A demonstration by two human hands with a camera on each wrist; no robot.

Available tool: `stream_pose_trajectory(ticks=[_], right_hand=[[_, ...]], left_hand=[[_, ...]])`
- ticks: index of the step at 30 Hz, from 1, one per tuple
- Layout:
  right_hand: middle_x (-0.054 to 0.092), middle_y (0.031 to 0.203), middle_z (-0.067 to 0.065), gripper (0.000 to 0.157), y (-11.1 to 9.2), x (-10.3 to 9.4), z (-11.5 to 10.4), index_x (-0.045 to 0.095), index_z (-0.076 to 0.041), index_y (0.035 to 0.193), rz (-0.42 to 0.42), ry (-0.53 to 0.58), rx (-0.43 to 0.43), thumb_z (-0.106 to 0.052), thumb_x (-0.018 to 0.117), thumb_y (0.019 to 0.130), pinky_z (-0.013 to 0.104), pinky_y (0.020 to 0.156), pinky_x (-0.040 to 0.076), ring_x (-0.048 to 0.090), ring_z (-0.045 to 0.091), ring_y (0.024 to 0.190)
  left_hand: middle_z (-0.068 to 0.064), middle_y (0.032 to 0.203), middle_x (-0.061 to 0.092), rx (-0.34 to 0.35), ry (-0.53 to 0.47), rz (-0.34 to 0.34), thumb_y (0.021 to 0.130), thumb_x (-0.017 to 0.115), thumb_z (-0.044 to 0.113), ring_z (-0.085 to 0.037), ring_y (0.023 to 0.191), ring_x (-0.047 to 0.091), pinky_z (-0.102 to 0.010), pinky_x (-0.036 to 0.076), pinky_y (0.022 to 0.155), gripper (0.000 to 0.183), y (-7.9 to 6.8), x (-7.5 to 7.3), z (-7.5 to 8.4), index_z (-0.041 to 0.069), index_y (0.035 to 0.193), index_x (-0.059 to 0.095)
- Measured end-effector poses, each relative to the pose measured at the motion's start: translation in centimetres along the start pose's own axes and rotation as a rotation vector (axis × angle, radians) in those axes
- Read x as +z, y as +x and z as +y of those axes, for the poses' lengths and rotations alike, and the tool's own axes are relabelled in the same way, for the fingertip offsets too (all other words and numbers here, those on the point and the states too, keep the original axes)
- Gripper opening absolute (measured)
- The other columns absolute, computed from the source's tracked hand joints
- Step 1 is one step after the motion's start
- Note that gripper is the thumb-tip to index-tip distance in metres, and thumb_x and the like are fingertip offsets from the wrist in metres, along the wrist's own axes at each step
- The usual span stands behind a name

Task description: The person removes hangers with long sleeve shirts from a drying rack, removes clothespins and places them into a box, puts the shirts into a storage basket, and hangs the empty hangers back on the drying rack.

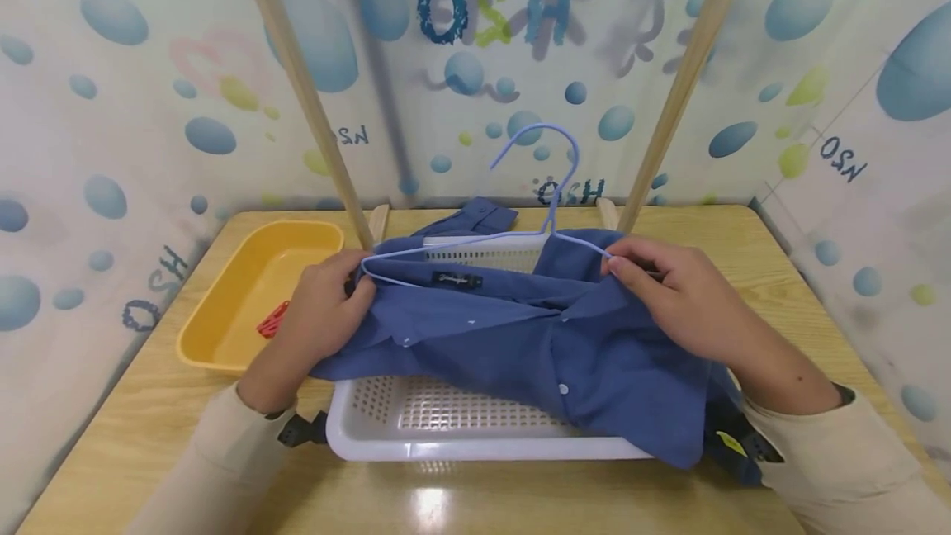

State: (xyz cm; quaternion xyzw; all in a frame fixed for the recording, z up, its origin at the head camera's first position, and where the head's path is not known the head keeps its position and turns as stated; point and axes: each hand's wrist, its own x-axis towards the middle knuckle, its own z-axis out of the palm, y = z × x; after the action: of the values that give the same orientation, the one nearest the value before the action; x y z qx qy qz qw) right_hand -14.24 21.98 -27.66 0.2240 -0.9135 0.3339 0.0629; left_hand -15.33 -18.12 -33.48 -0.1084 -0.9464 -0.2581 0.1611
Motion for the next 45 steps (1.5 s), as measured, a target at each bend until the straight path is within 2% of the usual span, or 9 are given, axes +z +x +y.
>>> stream_pose_trajectory(ticks=[4,10,16,18,20,25,33,39,45], right_hand=[[0.066,0.096,-0.003,0.019,0.0,0.0,0.1,0.07,-0.016,0.106,0.01,0.013,0.023,-0.016,0.051,0.105,0.013,0.069,0.042,0.056,0.005,0.081],[0.063,0.093,-0.007,0.018,0.2,0.1,0.2,0.069,-0.014,0.107,0.023,0.03,0.016,-0.013,0.051,0.104,0.016,0.067,0.041,0.054,0.005,0.079],[0.063,0.092,-0.004,0.018,0.3,0.1,0.1,0.068,-0.015,0.106,0.0,0.053,0.004,-0.015,0.05,0.105,0.018,0.066,0.041,0.054,0.007,0.078],[0.063,0.093,-0.002,0.019,0.3,0.1,0.1,0.068,-0.015,0.107,-0.009,0.06,0.004,-0.015,0.049,0.105,0.019,0.066,0.041,0.055,0.009,0.078],[0.064,0.093,-0.002,0.019,0.3,0.2,0.0,0.068,-0.017,0.107,-0.009,0.061,0.02,-0.016,0.05,0.105,0.02,0.066,0.041,0.055,0.009,0.078],[0.065,0.096,-0.002,0.019,0.3,0.0,-0.1,0.068,-0.018,0.107,-0.016,0.051,0.023,-0.018,0.049,0.106,0.018,0.068,0.042,0.056,0.009,0.08],[0.067,0.104,0.0,0.02,0.3,-0.3,0.1,0.066,-0.018,0.111,-0.086,0.054,-0.031,-0.016,0.048,0.106,0.016,0.071,0.045,0.058,0.007,0.084],[0.068,0.123,0.006,0.025,-0.3,-1.2,1.2,0.065,-0.018,0.127,-0.14,-0.013,-0.011,-0.017,0.053,0.104,0.009,0.077,0.046,0.059,-0.006,0.099],[0.063,0.134,0.016,0.036,-1.7,-2.1,3.1,0.059,-0.012,0.137,-0.154,-0.068,0.051,-0.018,0.057,0.102,0.01,0.075,0.048,0.052,-0.017,0.104]], left_hand=[[-0.014,0.11,0.072,0.009,0.011,0.002,0.095,0.049,0.022,-0.032,0.1,0.065,-0.056,0.045,0.09,0.025,0.0,0.1,0.0,0.008,0.102,0.068],[-0.013,0.105,0.073,0.03,0.02,0.009,0.097,0.052,0.026,-0.033,0.096,0.065,-0.056,0.046,0.089,0.024,0.0,0.3,0.1,0.009,0.104,0.068],[-0.01,0.097,0.068,-0.053,-0.041,-0.023,0.1,0.053,0.034,-0.029,0.089,0.061,-0.049,0.044,0.089,0.031,0.0,0.2,0.1,0.011,0.119,0.062],[-0.008,0.097,0.067,-0.062,-0.068,-0.018,0.1,0.055,0.035,-0.028,0.087,0.059,-0.045,0.044,0.085,0.033,-0.1,0.2,0.1,0.013,0.125,0.059],[-0.007,0.095,0.067,-0.059,-0.082,-0.005,0.1,0.056,0.035,-0.027,0.084,0.059,-0.041,0.044,0.08,0.032,-0.1,0.2,0.0,0.014,0.123,0.058],[-0.006,0.087,0.064,0.003,-0.121,0.054,0.1,0.058,0.034,-0.024,0.078,0.057,-0.034,0.045,0.07,0.024,0.1,0.3,0.0,0.011,0.106,0.059],[-0.009,0.08,0.056,0.14,-0.152,0.117,0.103,0.055,0.027,-0.025,0.081,0.056,-0.038,0.042,0.076,0.024,0.0,0.4,-0.2,0.006,0.092,0.058],[-0.007,0.08,0.058,0.189,-0.166,0.136,0.103,0.054,0.024,-0.026,0.083,0.057,-0.041,0.042,0.081,0.02,-0.1,0.4,-0.1,0.007,0.094,0.06],[-0.009,0.09,0.068,0.232,-0.182,0.149,0.101,0.057,0.014,-0.028,0.088,0.06,-0.044,0.047,0.087,0.011,-0.2,0.4,-0.1,0.006,0.1,0.064]])
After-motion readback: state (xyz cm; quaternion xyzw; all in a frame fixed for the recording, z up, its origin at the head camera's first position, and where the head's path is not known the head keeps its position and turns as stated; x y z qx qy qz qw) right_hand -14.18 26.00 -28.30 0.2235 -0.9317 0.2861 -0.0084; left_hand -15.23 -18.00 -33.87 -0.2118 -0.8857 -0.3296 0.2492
